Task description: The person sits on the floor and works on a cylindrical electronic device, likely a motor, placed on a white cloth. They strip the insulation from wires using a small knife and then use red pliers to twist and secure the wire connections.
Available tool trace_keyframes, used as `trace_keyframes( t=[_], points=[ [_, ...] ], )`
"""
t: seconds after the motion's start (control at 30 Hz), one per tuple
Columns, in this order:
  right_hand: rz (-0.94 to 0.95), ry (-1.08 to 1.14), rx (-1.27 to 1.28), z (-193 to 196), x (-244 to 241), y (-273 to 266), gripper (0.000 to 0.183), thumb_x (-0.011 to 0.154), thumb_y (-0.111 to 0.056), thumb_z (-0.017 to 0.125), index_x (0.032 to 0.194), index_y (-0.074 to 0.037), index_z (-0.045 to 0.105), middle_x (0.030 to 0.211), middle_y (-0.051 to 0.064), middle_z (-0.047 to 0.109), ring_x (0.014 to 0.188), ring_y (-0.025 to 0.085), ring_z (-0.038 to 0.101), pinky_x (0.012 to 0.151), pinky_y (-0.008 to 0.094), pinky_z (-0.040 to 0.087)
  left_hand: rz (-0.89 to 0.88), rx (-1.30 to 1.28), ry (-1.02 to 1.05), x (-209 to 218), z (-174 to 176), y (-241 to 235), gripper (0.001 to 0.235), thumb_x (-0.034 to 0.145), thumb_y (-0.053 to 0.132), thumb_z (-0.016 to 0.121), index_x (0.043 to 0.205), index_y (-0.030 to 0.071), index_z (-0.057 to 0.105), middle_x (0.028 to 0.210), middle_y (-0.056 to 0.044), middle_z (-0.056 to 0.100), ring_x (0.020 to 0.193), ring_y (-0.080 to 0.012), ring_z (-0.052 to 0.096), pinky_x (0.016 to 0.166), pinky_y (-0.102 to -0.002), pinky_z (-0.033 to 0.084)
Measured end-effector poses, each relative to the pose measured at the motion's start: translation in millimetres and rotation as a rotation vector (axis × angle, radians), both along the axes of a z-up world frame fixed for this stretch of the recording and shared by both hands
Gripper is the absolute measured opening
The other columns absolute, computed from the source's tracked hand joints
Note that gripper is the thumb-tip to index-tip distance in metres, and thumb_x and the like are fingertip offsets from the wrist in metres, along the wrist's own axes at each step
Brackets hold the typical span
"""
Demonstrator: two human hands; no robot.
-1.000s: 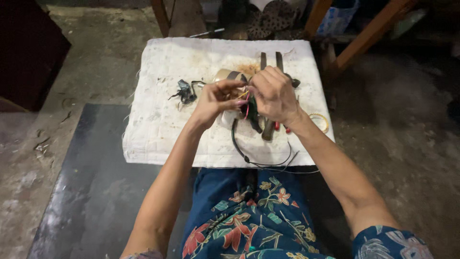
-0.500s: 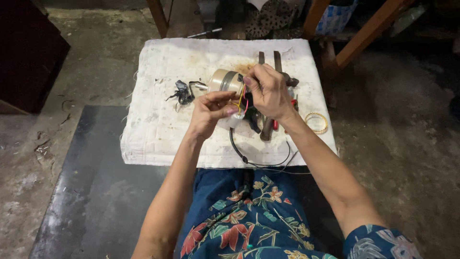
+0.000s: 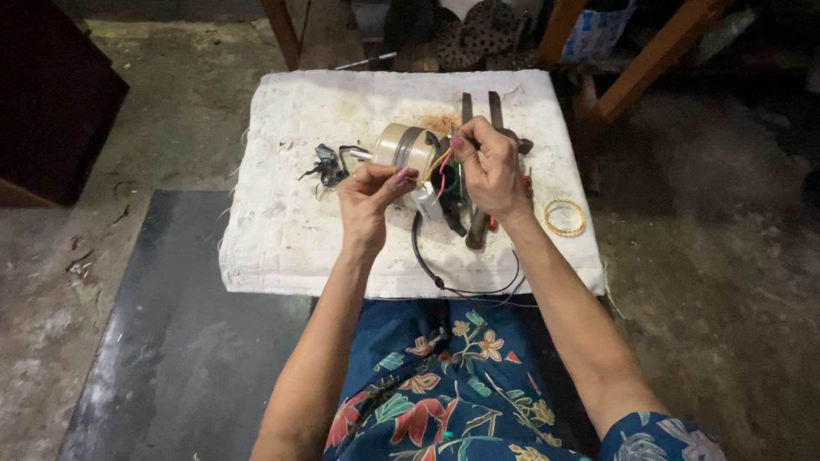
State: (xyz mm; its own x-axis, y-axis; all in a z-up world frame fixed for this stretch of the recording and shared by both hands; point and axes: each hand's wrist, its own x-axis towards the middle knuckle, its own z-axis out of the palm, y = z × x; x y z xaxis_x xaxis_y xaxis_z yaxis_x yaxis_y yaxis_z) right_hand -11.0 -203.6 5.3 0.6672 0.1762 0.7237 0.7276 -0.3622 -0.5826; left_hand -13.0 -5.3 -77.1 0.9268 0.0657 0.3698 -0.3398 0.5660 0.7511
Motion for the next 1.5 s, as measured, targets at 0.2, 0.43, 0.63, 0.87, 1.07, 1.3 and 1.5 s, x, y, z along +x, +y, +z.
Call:
trace_keyframes(
  t=[0.2,0.43,0.63,0.87,1.07,1.3,1.5],
  points=[
    [0.029,0.096,0.027,-1.2,-2.9,0.6,0.022,0.108,-0.016,0.062,0.097,0.003,0.059,0.076,0.008,0.059,0.069,0.014,0.048,0.061,0.031,0.04,0.044,0.142,0.091,4.5,8.3,-6.7,0.011,0.092,0.005,0.076,0.098,-0.005,0.074,0.085,-0.013,0.077,0.069,-0.0167,0.073,0.063,-0.029,0.06],
    [0.191,0.024,0.011,-2.2,-1.8,10.3,0.017,0.108,-0.013,0.061,0.099,0.001,0.059,0.085,0.007,0.065,0.081,0.012,0.061,0.074,0.029,0.05,0.199,0.289,0.271,16.1,2.5,-8.0,0.03,0.078,0.001,0.088,0.097,0.001,0.064,0.07,-0.011,0.071,0.053,-0.0118,0.063,0.047,-0.022,0.043],
    [0.156,0.038,-0.027,-8.3,4.4,19.9,0.016,0.105,-0.012,0.062,0.098,0.002,0.058,0.083,0.01,0.066,0.076,0.015,0.063,0.07,0.03,0.051,0.035,0.245,0.125,17.5,-15.7,-3.8,0.014,0.088,0.005,0.08,0.092,-0.007,0.075,0.08,-0.01,0.077,0.067,-0.0127,0.071,0.064,-0.025,0.056],
    [0.092,0.046,-0.021,-0.4,15.9,26.0,0.017,0.105,-0.011,0.064,0.097,0.003,0.059,0.081,0.011,0.066,0.074,0.015,0.063,0.069,0.031,0.05,-0.046,0.252,0.109,-1.2,-10.9,-0.6,0.028,0.101,0.022,0.066,0.099,-0.004,0.077,0.088,-0.007,0.077,0.078,-0.01,0.071,0.074,-0.023,0.056],
    [0.072,0.129,-0.019,3.1,23.2,30.9,0.022,0.103,-0.017,0.066,0.092,0.001,0.06,0.075,0.008,0.066,0.07,0.012,0.062,0.064,0.031,0.05,-0.081,0.441,0.07,-7.3,-3.8,6.5,0.028,0.095,0.019,0.073,0.095,-0.009,0.075,0.085,-0.012,0.075,0.073,-0.0142,0.067,0.069,-0.029,0.055],
    [0.097,0.082,0.058,-9.3,22.5,15.8,0.025,0.106,-0.018,0.065,0.089,0.0,0.06,0.075,0.007,0.065,0.071,0.011,0.06,0.065,0.031,0.05,-0.268,-0.024,0.119,-8.5,0.4,0.6,0.027,0.099,0.008,0.071,0.118,-0.009,0.061,0.084,-0.007,0.068,0.075,-0.0155,0.062,0.075,-0.033,0.054],
    [0.145,0.176,0.19,-24.0,22.5,18.5,0.023,0.106,-0.019,0.065,0.094,0.0,0.061,0.077,0.003,0.063,0.072,0.009,0.055,0.063,0.029,0.047,-0.493,-0.287,0.09,-14.2,-0.6,-9.1,0.044,0.098,0.011,0.07,0.139,0.003,0.055,0.069,-0.001,0.05,0.072,-0.0184,0.055,0.07,-0.036,0.049]
  ],
)
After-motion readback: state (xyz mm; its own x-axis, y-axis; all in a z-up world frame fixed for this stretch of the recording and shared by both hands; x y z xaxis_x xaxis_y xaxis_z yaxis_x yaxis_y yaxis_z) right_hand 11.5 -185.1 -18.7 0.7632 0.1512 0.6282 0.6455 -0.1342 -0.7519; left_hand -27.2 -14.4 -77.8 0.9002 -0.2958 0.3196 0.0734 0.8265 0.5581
